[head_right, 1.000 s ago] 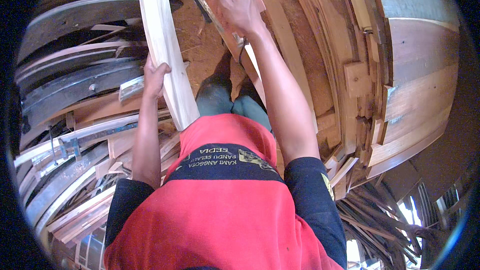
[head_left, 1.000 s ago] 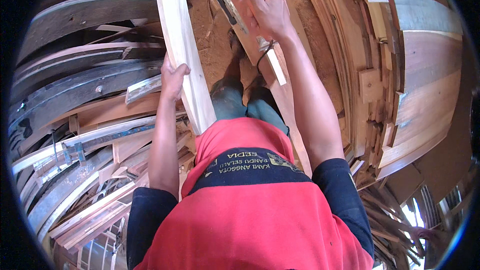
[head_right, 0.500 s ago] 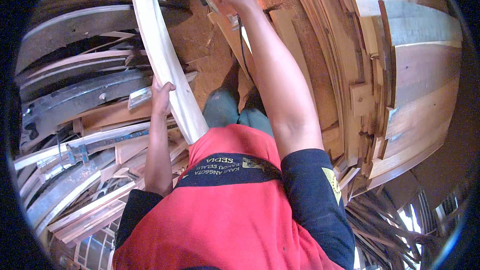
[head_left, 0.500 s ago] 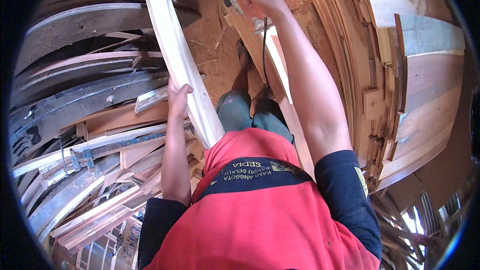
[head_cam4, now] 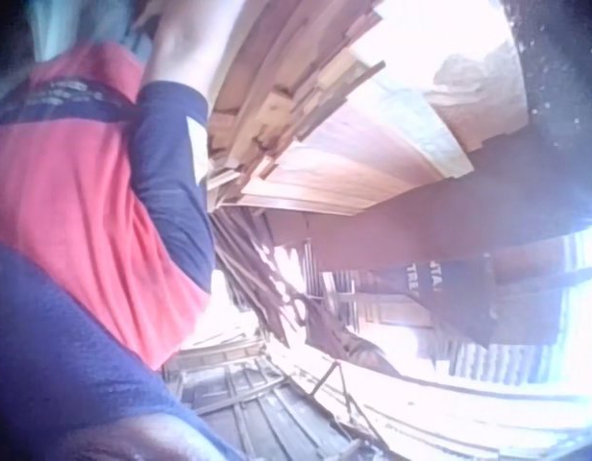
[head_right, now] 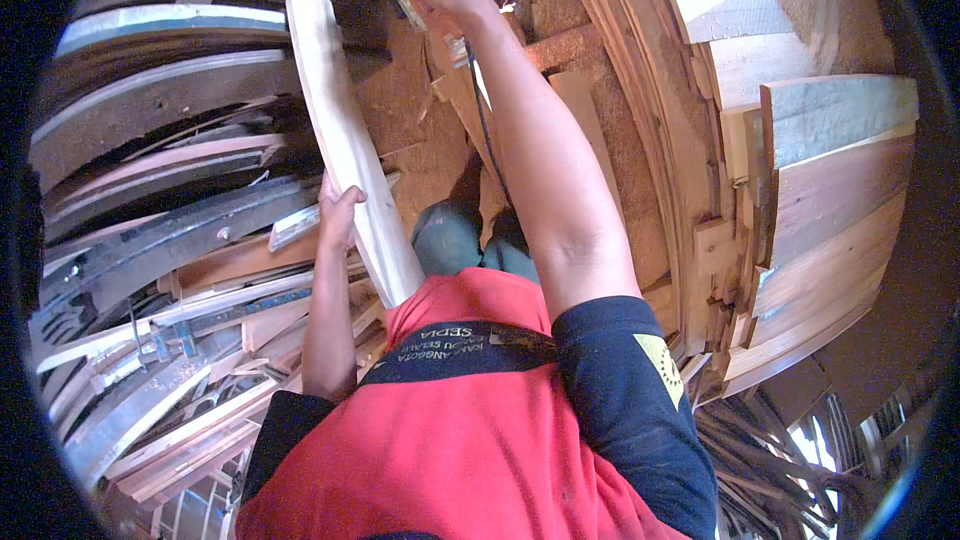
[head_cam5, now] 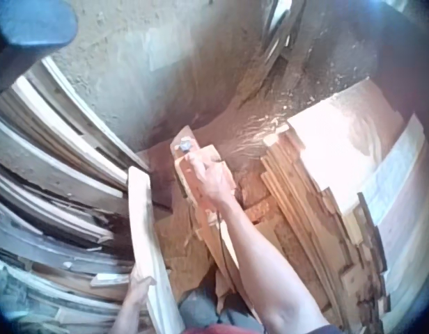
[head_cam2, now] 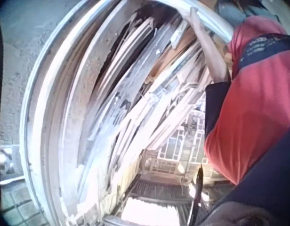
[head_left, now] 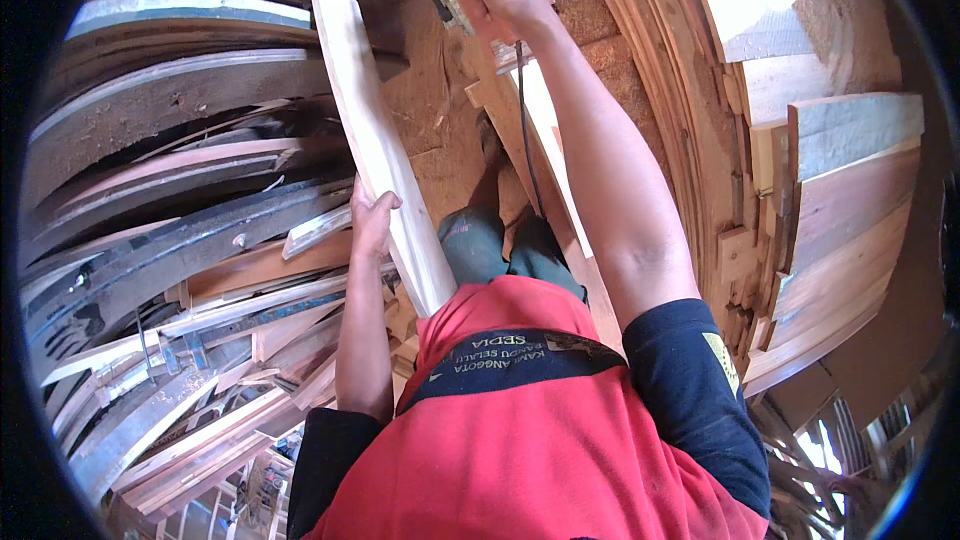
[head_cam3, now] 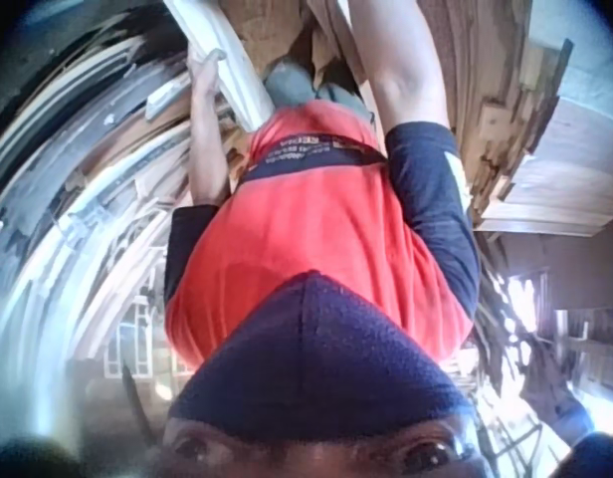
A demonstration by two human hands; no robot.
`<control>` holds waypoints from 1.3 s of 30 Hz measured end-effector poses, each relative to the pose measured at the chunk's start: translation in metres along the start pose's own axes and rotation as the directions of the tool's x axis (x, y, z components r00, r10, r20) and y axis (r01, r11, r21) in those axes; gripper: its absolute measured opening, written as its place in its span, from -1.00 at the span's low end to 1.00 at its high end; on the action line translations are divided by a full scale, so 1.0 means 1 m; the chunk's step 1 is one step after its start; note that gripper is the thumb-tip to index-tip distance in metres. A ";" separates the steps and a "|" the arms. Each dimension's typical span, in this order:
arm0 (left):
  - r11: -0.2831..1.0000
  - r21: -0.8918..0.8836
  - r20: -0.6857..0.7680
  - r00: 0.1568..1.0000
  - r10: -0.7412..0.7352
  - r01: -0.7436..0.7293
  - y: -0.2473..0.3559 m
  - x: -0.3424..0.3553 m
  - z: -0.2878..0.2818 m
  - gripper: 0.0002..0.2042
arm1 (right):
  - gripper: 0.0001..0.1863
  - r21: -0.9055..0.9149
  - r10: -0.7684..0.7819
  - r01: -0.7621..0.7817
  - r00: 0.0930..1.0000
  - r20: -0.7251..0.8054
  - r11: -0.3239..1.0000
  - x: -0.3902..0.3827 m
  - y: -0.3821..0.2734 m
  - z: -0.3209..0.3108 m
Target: The person positions wooden boards against a guide, uses a circular saw to cut through the wood, and subsequently uses a hand planer to smooth the surfaces of several boards.
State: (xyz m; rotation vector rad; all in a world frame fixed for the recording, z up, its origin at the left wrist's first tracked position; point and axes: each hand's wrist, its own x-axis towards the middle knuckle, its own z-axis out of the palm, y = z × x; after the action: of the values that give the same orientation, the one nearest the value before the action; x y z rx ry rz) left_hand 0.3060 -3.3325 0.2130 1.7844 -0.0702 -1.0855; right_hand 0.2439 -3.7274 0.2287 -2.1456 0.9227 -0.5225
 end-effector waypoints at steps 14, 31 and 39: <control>0.998 0.059 0.053 0.998 -0.035 0.032 0.029 0.037 0.008 -0.27 | -0.51 0.399 0.145 -0.082 0.981 -0.130 0.913 0.058 0.004 0.020; 0.997 0.052 0.013 0.998 -0.065 0.064 0.032 0.042 -0.001 -0.28 | -0.36 0.378 0.219 -0.165 0.970 -0.104 0.911 0.091 -0.037 0.002; 0.998 0.054 -0.006 1.000 0.023 -0.023 0.027 0.022 0.005 -0.27 | -0.46 0.111 0.127 -0.108 0.974 -0.187 0.988 0.014 -0.035 -0.042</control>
State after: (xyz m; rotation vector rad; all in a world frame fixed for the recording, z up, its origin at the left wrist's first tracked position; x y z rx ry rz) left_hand 0.3268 -3.3603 0.2189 1.8305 -0.1165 -1.0706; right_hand 0.2441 -3.7407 0.2838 -1.9613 1.0995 -0.7123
